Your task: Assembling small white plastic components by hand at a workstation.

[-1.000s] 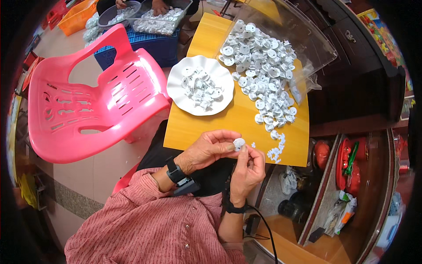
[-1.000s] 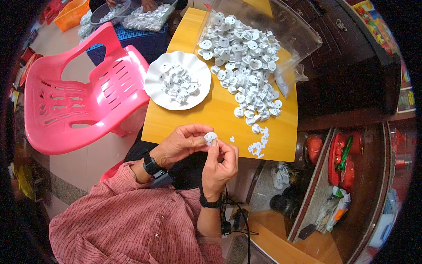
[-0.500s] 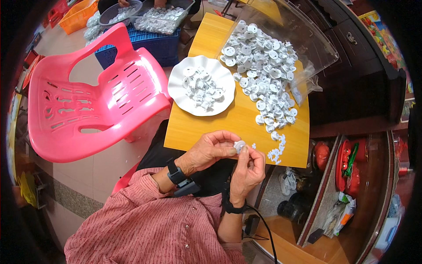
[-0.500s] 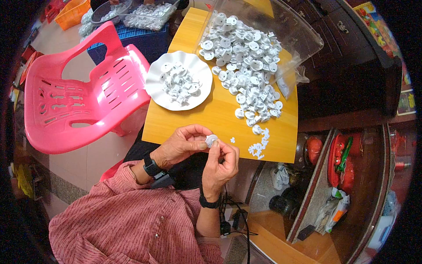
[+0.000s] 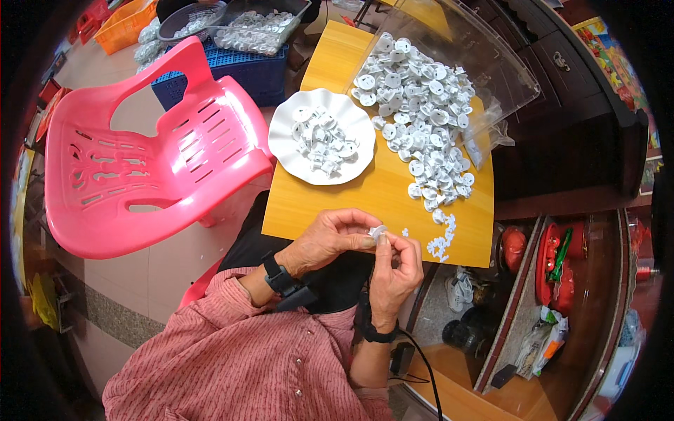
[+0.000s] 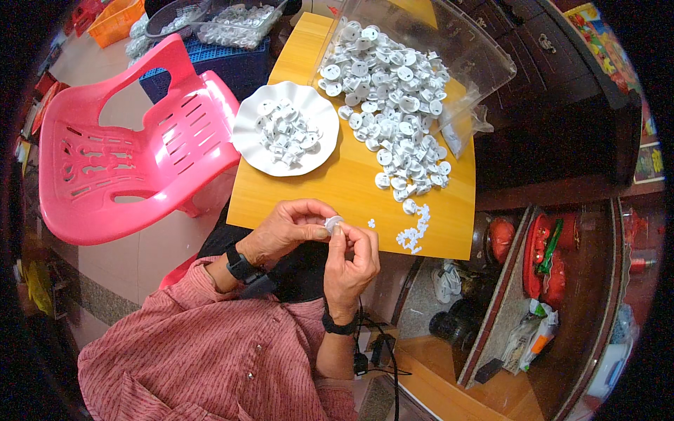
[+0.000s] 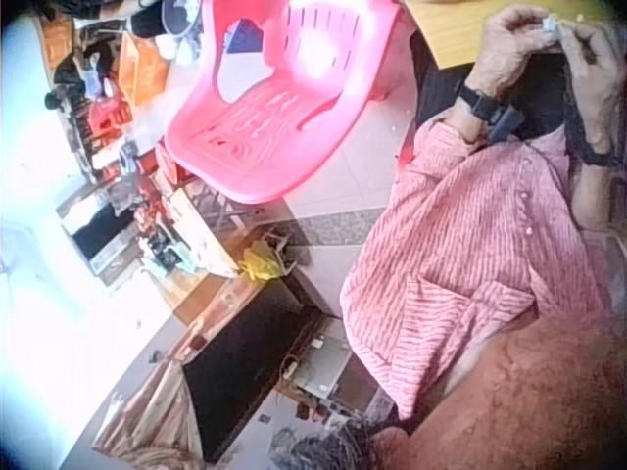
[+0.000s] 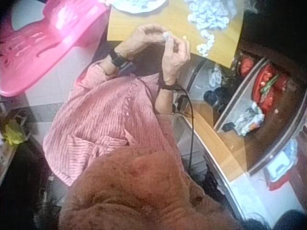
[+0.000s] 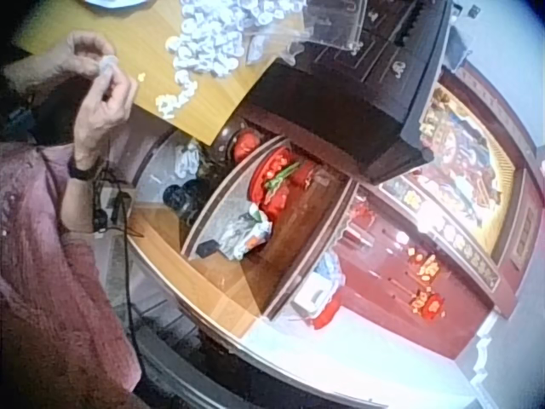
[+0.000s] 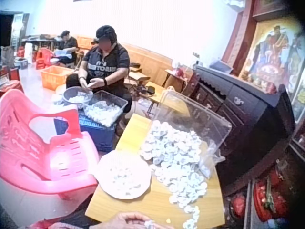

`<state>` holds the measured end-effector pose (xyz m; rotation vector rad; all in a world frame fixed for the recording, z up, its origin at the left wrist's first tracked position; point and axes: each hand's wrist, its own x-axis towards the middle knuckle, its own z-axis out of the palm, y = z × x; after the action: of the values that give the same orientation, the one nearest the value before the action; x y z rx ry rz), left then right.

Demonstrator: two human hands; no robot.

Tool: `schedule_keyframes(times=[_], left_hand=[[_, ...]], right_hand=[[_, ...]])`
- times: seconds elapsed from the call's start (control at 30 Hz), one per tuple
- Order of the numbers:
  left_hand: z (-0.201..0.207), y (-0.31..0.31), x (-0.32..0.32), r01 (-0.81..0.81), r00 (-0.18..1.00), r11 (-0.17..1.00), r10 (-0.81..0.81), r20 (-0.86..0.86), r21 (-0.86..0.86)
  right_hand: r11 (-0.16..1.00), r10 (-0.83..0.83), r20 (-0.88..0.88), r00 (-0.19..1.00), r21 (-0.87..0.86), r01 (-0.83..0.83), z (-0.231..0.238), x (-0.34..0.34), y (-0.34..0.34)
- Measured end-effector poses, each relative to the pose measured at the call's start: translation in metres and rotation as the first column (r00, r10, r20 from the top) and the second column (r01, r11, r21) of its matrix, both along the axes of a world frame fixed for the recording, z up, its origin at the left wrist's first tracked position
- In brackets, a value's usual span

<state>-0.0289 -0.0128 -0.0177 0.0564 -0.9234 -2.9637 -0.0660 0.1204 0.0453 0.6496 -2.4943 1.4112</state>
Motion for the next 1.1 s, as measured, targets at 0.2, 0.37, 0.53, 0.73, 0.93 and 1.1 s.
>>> schedule_keyframes(times=[0.2,0.37,0.53,0.73,0.93,1.1], left_hand=[[0.002,-0.001,0.001,0.002,1.0,1.0,-0.002,0.012,-0.001],[0.002,0.0,0.001,-0.01,1.0,0.998,0.011,0.005,-0.06],[0.007,-0.002,0.003,-0.038,0.999,0.988,0.041,0.017,-0.148],[0.018,-0.012,0.006,-0.036,0.999,0.964,0.042,0.019,-0.262],[0.037,-0.048,-0.001,-0.441,0.877,0.346,0.363,-0.315,-0.828],[0.042,-0.073,-0.022,-0.512,0.729,-0.03,0.514,-0.452,-0.859]], right_hand=[[1.0,0.004,0.02,1.0,-0.013,-0.004,-0.001,0.0,0.002],[0.998,0.018,-0.052,0.998,0.062,-0.015,-0.002,0.002,0.0],[0.997,0.022,-0.083,0.996,0.069,-0.016,0.001,0.002,-0.003],[0.998,0.045,0.059,0.997,-0.048,-0.042,-0.006,0.001,0.0],[0.995,-0.097,0.0,0.995,0.021,0.097,-0.021,-0.011,0.023],[0.942,-0.188,-0.127,0.974,0.256,0.215,-0.037,-0.027,0.051]])
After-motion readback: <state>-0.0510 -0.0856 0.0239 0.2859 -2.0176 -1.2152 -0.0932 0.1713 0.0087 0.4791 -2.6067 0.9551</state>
